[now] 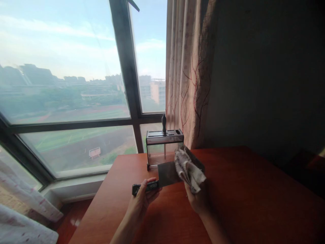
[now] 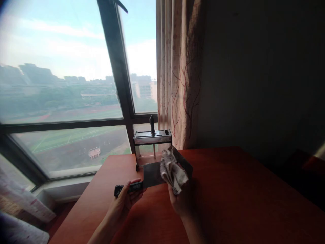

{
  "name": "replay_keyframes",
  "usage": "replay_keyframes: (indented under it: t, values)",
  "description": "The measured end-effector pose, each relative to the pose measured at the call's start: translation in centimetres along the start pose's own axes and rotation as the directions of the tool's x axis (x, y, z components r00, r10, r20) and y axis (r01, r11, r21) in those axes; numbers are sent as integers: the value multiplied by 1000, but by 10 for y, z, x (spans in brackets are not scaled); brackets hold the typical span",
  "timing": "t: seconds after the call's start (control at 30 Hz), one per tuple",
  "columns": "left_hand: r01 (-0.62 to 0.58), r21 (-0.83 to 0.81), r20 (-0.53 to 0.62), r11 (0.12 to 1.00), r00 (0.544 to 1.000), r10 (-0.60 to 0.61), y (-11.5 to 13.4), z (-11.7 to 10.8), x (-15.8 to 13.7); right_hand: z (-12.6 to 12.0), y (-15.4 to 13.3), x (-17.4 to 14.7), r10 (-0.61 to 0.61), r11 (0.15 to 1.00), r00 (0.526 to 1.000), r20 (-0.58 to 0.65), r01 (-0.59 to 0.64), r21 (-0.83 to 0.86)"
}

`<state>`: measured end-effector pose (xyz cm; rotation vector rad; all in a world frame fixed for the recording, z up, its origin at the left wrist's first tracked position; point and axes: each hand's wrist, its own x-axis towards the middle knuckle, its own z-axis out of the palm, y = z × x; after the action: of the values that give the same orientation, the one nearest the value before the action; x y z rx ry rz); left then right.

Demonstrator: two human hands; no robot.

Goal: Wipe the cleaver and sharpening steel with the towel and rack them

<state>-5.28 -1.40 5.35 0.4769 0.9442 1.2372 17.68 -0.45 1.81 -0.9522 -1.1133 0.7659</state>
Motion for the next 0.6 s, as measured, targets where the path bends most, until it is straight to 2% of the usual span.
replay_keyframes:
  t: [0.03,0.1,0.17,0.23,0.33,0.47,0.6]
  values:
    - [-3,-3,7,1000,1000,3,-2,0,1,5,-3,-2,-128,966,986,108,149,-209]
    - [-6,-5,29,1000,1000,6,-5,-1,2,13,-10,-4,-285,750,920,271,390,-534]
    - [-4,-11,60,1000,998,5,-8,0,3,21,-17,-8,-315,566,880,355,474,-674]
    - [-6,-24,77,1000,997,8,-10,2,3,29,-22,-15,-301,467,860,412,510,-723]
    - [-38,-47,69,998,997,41,-13,6,0,42,-28,-28,-261,412,819,511,573,-708]
    - [-96,-25,37,995,995,97,-13,9,-5,53,-32,-39,-221,398,752,620,651,-647]
    - [-101,11,75,995,992,100,-11,10,-8,50,-33,-34,-226,405,753,618,650,-643]
